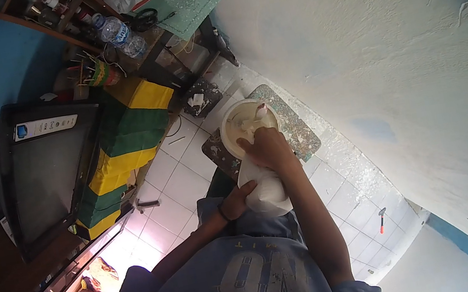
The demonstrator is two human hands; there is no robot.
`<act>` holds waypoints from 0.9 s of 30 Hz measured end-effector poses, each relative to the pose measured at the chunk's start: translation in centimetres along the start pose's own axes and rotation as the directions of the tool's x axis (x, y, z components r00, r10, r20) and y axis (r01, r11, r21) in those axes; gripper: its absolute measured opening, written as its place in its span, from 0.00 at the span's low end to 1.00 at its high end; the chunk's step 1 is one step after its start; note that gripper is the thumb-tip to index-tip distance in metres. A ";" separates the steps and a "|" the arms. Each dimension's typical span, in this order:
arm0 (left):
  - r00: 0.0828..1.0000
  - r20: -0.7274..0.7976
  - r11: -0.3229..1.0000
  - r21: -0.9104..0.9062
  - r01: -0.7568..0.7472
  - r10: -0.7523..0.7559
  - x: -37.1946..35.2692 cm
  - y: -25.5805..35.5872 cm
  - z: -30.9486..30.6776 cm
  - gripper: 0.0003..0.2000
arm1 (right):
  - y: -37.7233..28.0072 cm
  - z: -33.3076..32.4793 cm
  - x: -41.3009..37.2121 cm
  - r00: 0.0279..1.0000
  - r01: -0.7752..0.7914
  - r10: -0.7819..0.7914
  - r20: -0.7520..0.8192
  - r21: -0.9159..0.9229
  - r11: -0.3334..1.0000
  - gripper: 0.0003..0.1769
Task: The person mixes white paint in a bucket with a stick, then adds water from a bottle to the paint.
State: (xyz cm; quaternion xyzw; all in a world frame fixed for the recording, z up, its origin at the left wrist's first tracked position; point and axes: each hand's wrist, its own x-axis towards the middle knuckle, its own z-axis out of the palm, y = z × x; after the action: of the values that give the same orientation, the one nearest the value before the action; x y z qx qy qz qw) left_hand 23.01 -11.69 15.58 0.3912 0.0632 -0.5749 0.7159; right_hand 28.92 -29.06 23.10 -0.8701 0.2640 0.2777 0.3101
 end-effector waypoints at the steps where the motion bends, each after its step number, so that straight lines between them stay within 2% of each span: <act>1: 1.000 -0.016 1.000 -0.012 0.005 -0.005 -0.2 0.3 0.6 0.21 | 0.2 -0.2 0.2 1.000 0.021 -0.021 0.022 0.008 1.000 0.26; 2: 0.999 -0.031 1.000 -0.024 0.008 -0.009 -0.4 0.6 1.0 0.21 | 0.5 -0.4 0.5 0.998 0.042 -0.043 0.045 0.016 0.999 0.26; 4: 0.980 -0.012 0.927 0.327 -0.182 0.197 -1.0 0.6 1.4 0.20 | 1.0 -0.4 1.1 0.992 0.070 -0.071 0.100 0.018 0.997 0.27; 6: 0.948 0.003 0.830 0.482 -0.281 0.319 -1.4 0.1 1.7 0.19 | 1.2 -0.4 1.6 0.983 0.082 -0.082 0.167 0.007 0.997 0.27; 10: 0.943 -0.024 0.847 0.447 -0.288 0.333 -1.0 -0.8 2.0 0.18 | 0.5 -1.5 1.1 0.952 0.171 -0.154 0.266 -0.039 0.985 0.30; 13: 0.967 -0.068 0.919 0.334 -0.209 0.245 -0.9 -0.5 2.5 0.18 | -0.2 -2.6 0.3 0.931 0.177 -0.157 0.330 -0.031 0.984 0.30; 16: 0.991 -0.086 0.987 0.129 -0.092 0.104 -1.0 0.4 3.2 0.18 | -0.7 -3.1 0.1 0.931 0.133 -0.112 0.348 -0.037 0.990 0.30; 18: 1.000 -0.029 1.000 0.026 -0.009 0.010 -1.2 1.5 3.6 0.18 | -1.0 -3.4 0.0 0.922 0.114 -0.089 0.378 -0.044 0.993 0.29; 20: 0.995 0.068 0.997 -0.023 0.070 -0.068 -1.6 2.9 4.0 0.19 | -1.0 -3.6 -0.5 0.942 0.140 -0.127 0.312 -0.021 0.990 0.28; 27: 0.999 0.019 0.976 0.214 0.041 -0.046 -1.6 2.8 3.8 0.23 | 0.7 -2.4 -1.8 0.982 0.088 -0.096 0.163 0.057 0.995 0.25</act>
State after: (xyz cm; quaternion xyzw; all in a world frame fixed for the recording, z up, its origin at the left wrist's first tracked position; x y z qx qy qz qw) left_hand 23.53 -12.77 20.43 0.4576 0.0009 -0.5984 0.6576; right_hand 27.91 -30.64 25.56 -0.8474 0.2035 0.3278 0.3647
